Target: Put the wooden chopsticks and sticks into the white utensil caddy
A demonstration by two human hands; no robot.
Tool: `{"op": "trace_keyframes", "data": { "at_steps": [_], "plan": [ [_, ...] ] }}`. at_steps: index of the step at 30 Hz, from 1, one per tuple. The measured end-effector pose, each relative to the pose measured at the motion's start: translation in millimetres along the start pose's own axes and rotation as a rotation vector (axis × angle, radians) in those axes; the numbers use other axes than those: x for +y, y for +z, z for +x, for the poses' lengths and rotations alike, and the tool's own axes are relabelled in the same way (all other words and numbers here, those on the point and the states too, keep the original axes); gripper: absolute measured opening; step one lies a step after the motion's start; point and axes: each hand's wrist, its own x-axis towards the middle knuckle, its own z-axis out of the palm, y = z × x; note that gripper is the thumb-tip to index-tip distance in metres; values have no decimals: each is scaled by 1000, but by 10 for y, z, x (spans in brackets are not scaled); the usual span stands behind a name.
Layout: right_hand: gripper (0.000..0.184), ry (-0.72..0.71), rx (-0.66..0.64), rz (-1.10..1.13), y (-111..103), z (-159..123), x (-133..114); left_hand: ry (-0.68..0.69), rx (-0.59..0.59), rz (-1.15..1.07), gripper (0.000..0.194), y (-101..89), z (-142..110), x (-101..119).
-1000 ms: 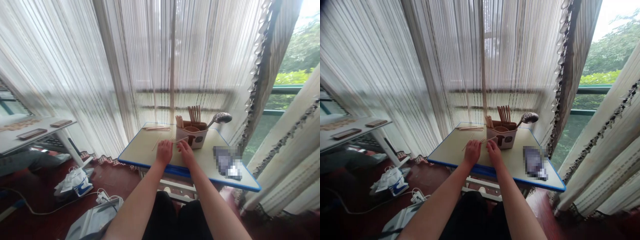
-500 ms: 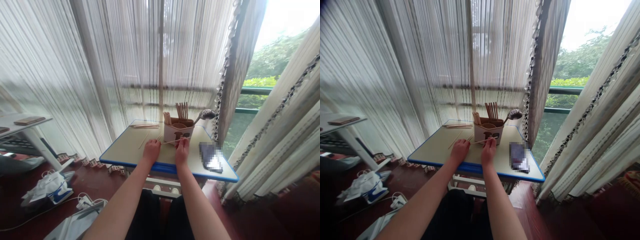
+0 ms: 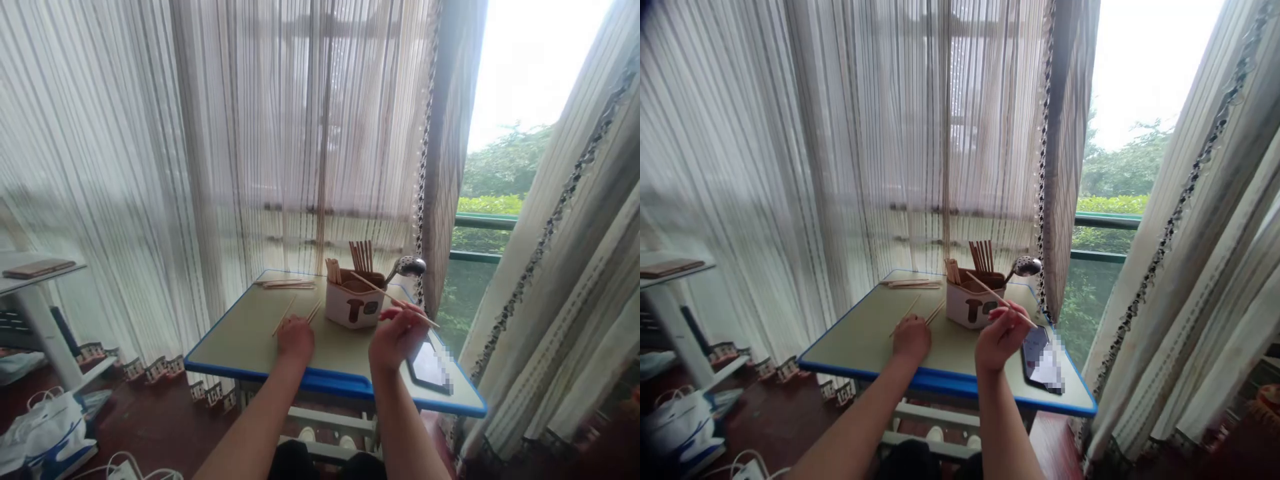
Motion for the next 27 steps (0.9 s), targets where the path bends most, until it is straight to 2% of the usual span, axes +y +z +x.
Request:
{"op": "trace_keyframes", "data": {
  "at_steps": [2,8,13,16,18,20,23,27],
  "plan": [
    [20,-41,-84,-121,66,83,32,-29,-26,13,26,32,4,-14],
    [30,-188,-365,-395,396,285,331,-15,-35,15,27,47,5,-20],
    [32,-218,-651,-673,688,503,353,-33,-9,11,26,75,49,-32],
    [30,-219,-860,-836,817,554,361,-88,7,21,27,109,91,-44],
    [29,-231,-949,-919,871,556,378,-108,6,25,28,134,113,-55],
    [24,-232,-1004,-968,897,548,396,-122,-12,21,28,159,130,-69],
    [19,-229,-1020,-972,897,530,418,-144,-42,5,29,190,152,-93],
    [23,-295,-888,-860,851,445,401,-179,-63,-58,28,195,177,-116]
  ]
}}
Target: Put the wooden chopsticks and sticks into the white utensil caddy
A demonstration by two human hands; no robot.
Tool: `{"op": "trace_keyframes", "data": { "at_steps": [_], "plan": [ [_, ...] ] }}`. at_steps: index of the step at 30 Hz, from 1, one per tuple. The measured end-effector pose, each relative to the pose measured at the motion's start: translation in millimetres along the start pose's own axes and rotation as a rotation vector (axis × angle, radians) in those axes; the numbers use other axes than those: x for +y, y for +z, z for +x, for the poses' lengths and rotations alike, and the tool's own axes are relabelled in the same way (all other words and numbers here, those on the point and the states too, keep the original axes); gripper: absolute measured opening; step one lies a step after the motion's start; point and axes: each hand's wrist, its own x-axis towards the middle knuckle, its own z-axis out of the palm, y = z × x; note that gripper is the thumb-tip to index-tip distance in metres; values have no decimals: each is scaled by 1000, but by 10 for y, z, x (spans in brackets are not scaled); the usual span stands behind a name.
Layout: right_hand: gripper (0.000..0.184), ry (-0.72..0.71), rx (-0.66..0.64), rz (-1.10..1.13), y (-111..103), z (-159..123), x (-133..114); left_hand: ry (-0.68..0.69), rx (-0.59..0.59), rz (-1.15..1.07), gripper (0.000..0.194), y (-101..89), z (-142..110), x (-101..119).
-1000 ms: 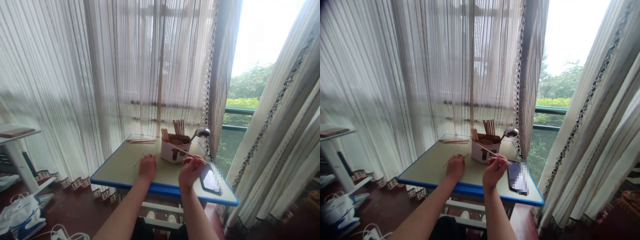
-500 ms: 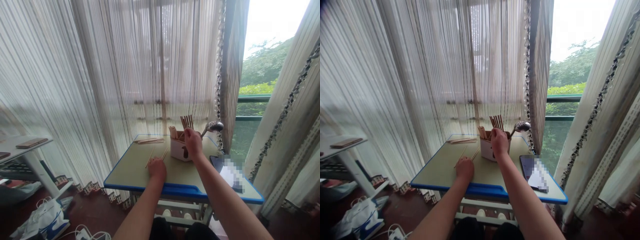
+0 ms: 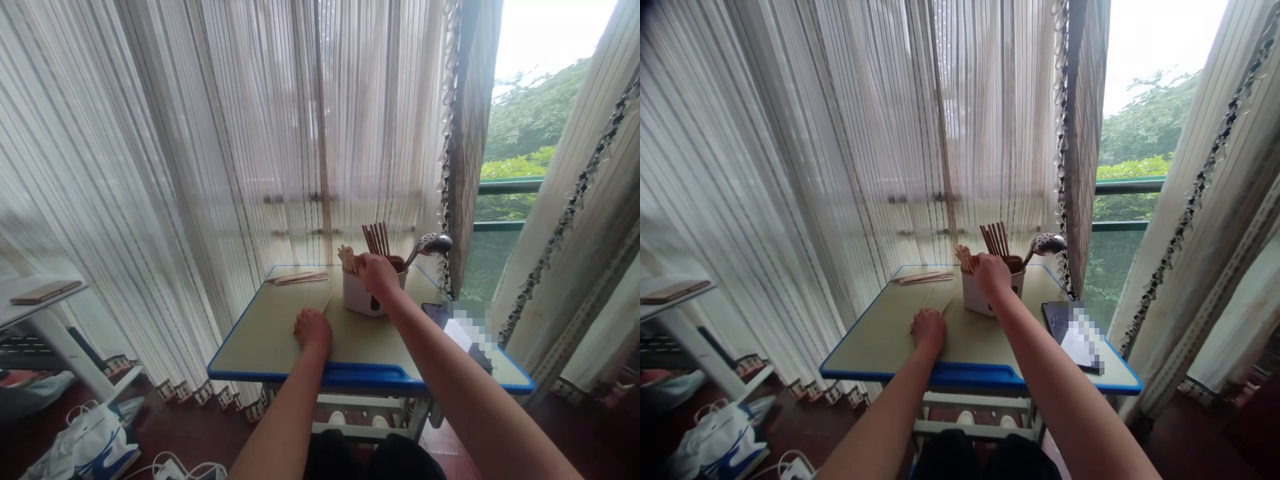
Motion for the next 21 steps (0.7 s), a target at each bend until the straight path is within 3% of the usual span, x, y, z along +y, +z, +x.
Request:
{"op": "trace_keyframes", "data": {
  "at_steps": [3,5,7,9,12,17,21],
  "plan": [
    [31,-41,226,126,17,-166,-110,-52,31,-101,26,-33,14,-6],
    [32,-62,301,256,51,-312,-209,-76,95,-178,24,-64,19,-7],
    [26,-61,223,386,113,-446,-297,-68,180,-249,23,-95,17,-6],
    [20,-10,53,472,194,-528,-356,-48,267,-314,21,-118,6,-1],
    [25,86,-116,544,278,-525,-401,29,364,-422,19,-137,-23,9],
    [27,-6,-123,666,162,-369,-464,179,474,-547,18,-141,-62,16],
    [26,-43,-83,642,28,-336,-506,206,446,-504,16,-134,-57,14]
  ]
}}
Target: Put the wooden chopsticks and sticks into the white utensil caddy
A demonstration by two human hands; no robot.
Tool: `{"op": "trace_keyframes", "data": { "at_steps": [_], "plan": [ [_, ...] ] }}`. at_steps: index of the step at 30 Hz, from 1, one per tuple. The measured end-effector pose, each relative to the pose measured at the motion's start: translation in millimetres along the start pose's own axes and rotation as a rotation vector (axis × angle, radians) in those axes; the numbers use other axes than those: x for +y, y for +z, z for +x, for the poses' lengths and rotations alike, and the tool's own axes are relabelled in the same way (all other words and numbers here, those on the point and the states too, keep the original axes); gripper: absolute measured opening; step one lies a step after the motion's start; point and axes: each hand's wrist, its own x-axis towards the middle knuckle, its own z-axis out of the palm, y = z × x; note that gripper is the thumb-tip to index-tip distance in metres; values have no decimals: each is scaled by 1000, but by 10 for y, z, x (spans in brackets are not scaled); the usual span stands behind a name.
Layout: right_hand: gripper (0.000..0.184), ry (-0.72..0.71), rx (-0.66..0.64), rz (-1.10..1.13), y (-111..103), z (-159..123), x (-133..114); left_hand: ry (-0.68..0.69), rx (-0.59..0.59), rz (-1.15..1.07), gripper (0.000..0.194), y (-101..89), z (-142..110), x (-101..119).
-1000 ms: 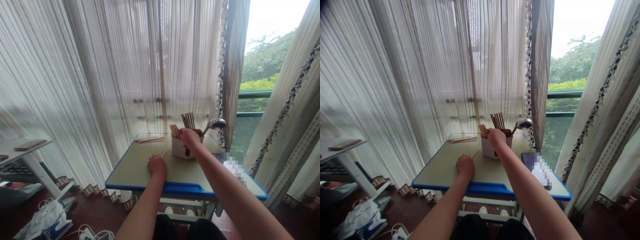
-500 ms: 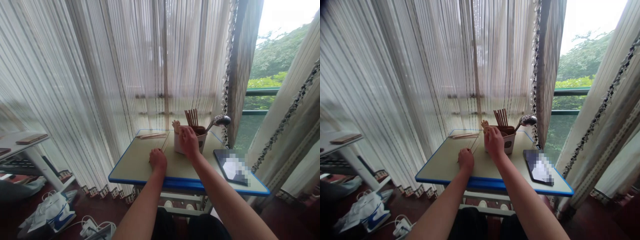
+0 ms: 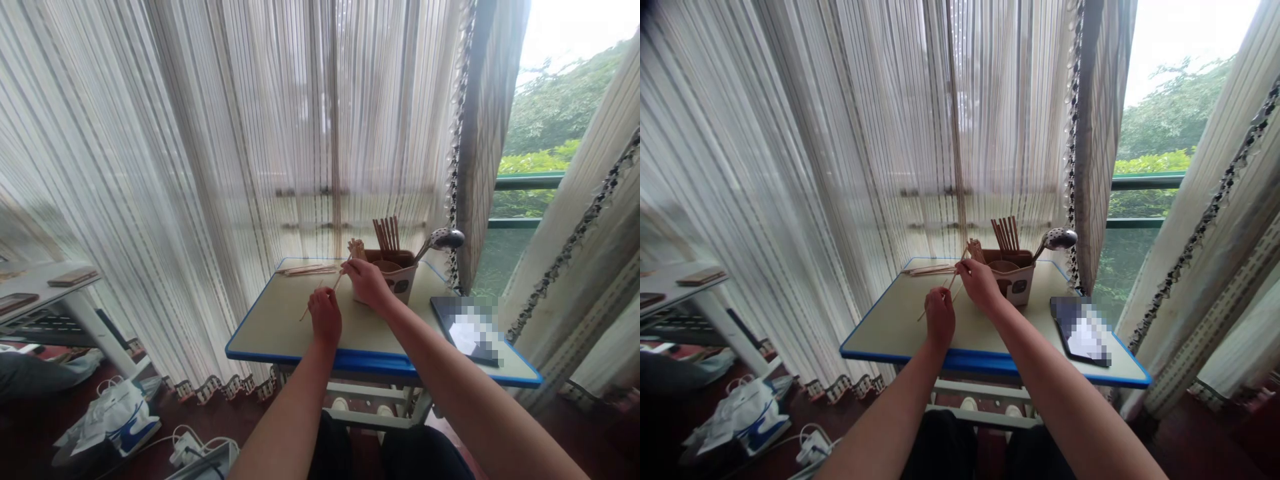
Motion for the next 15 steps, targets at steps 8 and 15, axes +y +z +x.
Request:
{"op": "trace_keyframes", "data": {
  "at_steps": [8,15],
  "plan": [
    [37,31,375,136,-256,29,-69,7,-209,137,21,32,10,-20],
    [37,73,772,95,-518,19,33,-100,-409,341,24,82,-8,-41]
  ]
}}
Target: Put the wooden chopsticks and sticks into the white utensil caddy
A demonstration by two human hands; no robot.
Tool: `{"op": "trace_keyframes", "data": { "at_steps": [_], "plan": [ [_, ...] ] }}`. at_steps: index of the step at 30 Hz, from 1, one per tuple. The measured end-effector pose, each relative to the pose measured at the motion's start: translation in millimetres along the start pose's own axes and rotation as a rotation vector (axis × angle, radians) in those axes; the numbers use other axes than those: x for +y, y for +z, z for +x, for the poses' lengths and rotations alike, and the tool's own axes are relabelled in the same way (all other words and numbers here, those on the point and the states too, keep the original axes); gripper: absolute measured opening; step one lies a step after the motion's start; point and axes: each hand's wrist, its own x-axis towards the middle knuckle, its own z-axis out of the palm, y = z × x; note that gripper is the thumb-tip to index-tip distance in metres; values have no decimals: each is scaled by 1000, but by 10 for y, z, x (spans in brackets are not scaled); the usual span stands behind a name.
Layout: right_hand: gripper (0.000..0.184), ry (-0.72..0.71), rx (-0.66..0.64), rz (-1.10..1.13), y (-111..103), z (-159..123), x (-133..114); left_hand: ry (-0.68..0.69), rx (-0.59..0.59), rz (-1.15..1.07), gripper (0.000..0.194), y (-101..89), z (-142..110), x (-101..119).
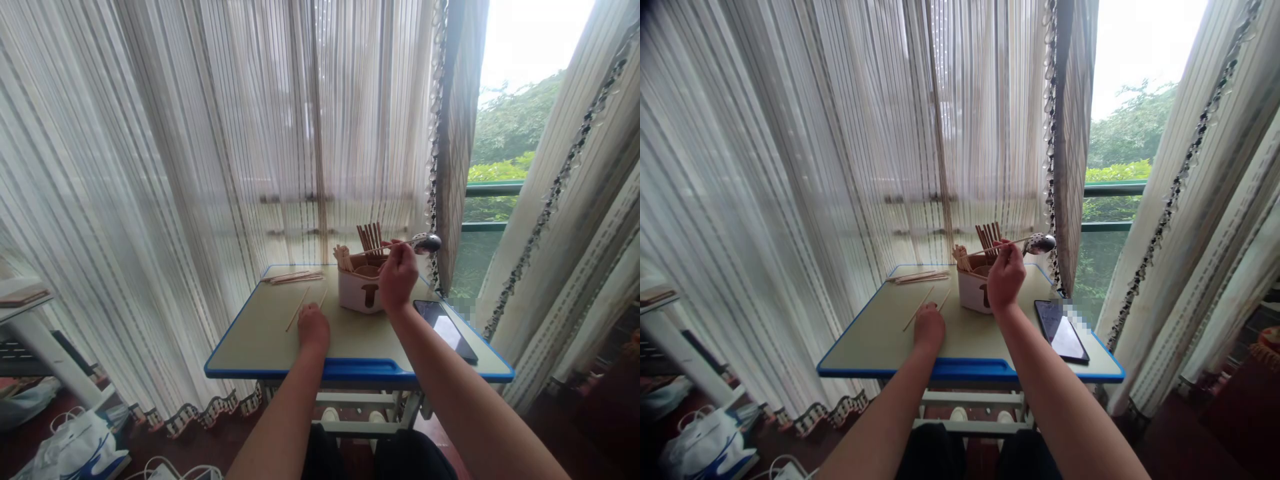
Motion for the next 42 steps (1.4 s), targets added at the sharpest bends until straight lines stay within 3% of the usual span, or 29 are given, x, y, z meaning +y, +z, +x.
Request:
{"op": "trace_keyframes", "data": {
  "at_steps": [4,9,11,18,23,27,34,39,42],
  "plan": [
    [36,4,45,21,-38,4,98,46,-22,64,21,34,-1,-4],
    [37,87,208,158,-32,138,152,-8,-33,145,23,30,-14,25],
    [38,76,193,118,-10,148,204,-19,-60,166,27,18,-17,39],
    [40,-97,-325,-304,153,8,420,-6,-91,212,33,8,-31,54],
    [35,-84,-714,-635,245,142,354,-5,-76,226,32,-6,-41,85],
    [30,-74,-875,-750,296,207,291,-87,-10,205,30,-25,-26,113],
    [28,-110,-832,-715,310,195,301,-128,281,40,25,-34,9,76],
    [26,-63,-890,-715,304,232,254,-95,468,-113,21,-23,-1,46],
    [30,-155,-705,-649,262,181,98,-50,515,-192,17,-11,-3,28]
  ]
}}
